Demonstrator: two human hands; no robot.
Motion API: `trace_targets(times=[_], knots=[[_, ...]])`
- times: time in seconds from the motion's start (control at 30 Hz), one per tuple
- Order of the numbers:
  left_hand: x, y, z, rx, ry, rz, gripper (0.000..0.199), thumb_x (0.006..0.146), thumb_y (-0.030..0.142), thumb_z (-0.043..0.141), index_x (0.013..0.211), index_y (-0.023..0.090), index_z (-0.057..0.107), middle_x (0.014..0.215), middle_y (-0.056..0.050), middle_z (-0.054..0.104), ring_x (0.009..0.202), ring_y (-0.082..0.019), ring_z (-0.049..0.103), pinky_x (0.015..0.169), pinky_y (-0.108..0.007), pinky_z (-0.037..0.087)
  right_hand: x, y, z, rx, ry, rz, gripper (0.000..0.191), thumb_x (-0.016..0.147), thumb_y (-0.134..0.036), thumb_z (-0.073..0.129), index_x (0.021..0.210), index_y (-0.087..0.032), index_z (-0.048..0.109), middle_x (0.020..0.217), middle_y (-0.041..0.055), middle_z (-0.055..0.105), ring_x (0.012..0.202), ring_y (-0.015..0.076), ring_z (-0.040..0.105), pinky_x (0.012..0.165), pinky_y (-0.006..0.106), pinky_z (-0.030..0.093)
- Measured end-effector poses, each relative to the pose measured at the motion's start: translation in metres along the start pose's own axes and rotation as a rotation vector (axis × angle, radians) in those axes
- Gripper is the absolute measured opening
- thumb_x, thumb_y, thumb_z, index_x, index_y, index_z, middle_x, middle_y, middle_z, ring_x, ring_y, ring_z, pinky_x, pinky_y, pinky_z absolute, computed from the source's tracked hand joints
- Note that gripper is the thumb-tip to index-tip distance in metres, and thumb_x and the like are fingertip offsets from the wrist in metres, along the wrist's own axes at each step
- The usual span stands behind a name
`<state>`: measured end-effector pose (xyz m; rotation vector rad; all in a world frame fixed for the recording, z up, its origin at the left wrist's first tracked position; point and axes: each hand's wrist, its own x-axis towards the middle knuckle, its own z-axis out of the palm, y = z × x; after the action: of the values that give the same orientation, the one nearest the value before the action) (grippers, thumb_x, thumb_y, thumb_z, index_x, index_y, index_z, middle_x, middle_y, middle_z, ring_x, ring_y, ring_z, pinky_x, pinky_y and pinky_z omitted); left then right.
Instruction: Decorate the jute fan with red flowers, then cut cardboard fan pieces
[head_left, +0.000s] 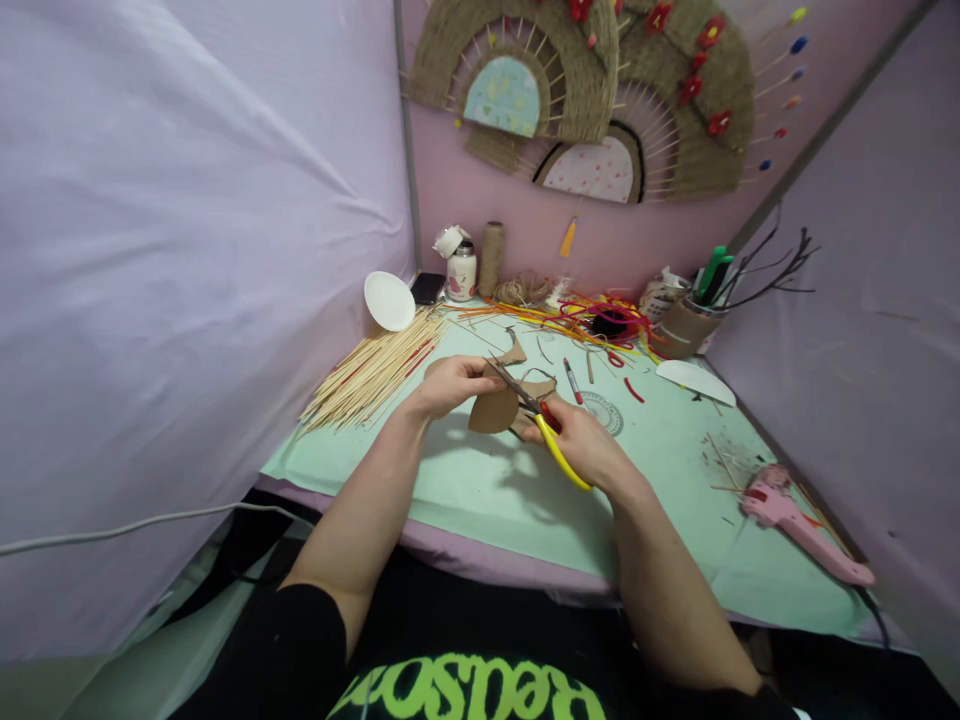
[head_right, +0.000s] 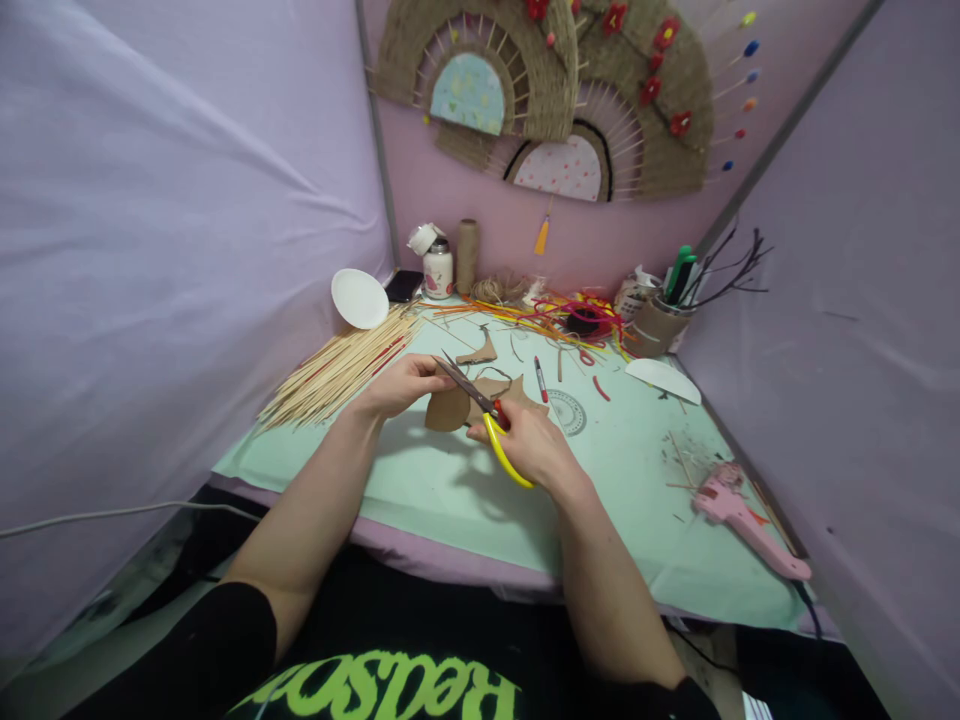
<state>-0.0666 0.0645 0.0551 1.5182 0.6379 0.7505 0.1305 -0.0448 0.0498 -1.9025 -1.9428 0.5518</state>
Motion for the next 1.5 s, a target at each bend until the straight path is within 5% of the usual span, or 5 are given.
trace_targets(times=[0.43, 0.6, 0.8, 1.07, 1.5], knots=[[0.000, -0.002, -0.004, 0.012, -0.009, -0.031, 0.029, 0.063, 0.036, 0.079, 0.077, 0.012, 0.072, 0.077, -0.004, 0.069, 0.075, -0.016, 0.059, 0.073, -0.028, 0.043, -0.001, 0.002, -0.002, 0.073, 0.017, 0.017, 0.035, 0.078, -0.054, 0.057, 0.068, -0.021, 0.052, 0.061, -0.0019, 0.052, 0.059, 0.0147, 0.046, 0.053, 0.026, 0.029], [0.002, 0.001, 0.001, -0.084, 0.110, -0.059, 0.037, 0.060, 0.043, 0.080, 0.076, 0.011, 0.071, 0.068, -0.001, 0.064, 0.065, -0.011, 0.054, 0.064, -0.025, 0.040, 0.003, 0.008, 0.001, 0.181, 0.031, 0.051, 0.035, 0.076, -0.054, 0.058, 0.068, -0.020, 0.057, 0.060, -0.0025, 0.052, 0.059, 0.0142, 0.046, 0.053, 0.025, 0.031], [0.001, 0.004, 0.004, -0.068, 0.162, -0.086, 0.037, 0.057, 0.043, 0.080, 0.072, 0.011, 0.070, 0.062, 0.000, 0.060, 0.059, -0.010, 0.050, 0.058, -0.023, 0.036, 0.007, 0.011, 0.003, 0.333, -0.095, -0.046, 0.040, 0.080, -0.055, 0.052, 0.071, -0.017, 0.058, 0.060, -0.0024, 0.047, 0.055, 0.0119, 0.040, 0.051, 0.024, 0.031], [0.002, -0.003, 0.007, 0.101, 0.092, -0.087, 0.029, 0.062, 0.039, 0.074, 0.073, 0.012, 0.073, 0.069, -0.003, 0.067, 0.065, -0.013, 0.055, 0.061, -0.025, 0.039, 0.002, 0.017, 0.000, 0.347, -0.230, -0.224, 0.035, 0.089, -0.053, 0.043, 0.078, -0.020, 0.049, 0.066, -0.0007, 0.047, 0.059, 0.0136, 0.039, 0.055, 0.028, 0.035], [0.002, -0.006, 0.009, 0.078, 0.090, -0.088, 0.026, 0.065, 0.036, 0.073, 0.077, 0.013, 0.075, 0.073, -0.003, 0.070, 0.067, -0.014, 0.059, 0.064, -0.025, 0.043, -0.002, 0.014, -0.006, 0.253, -0.300, -0.235, 0.024, 0.088, -0.044, 0.046, 0.079, -0.023, 0.042, 0.071, -0.0008, 0.048, 0.062, 0.0145, 0.042, 0.057, 0.029, 0.038]])
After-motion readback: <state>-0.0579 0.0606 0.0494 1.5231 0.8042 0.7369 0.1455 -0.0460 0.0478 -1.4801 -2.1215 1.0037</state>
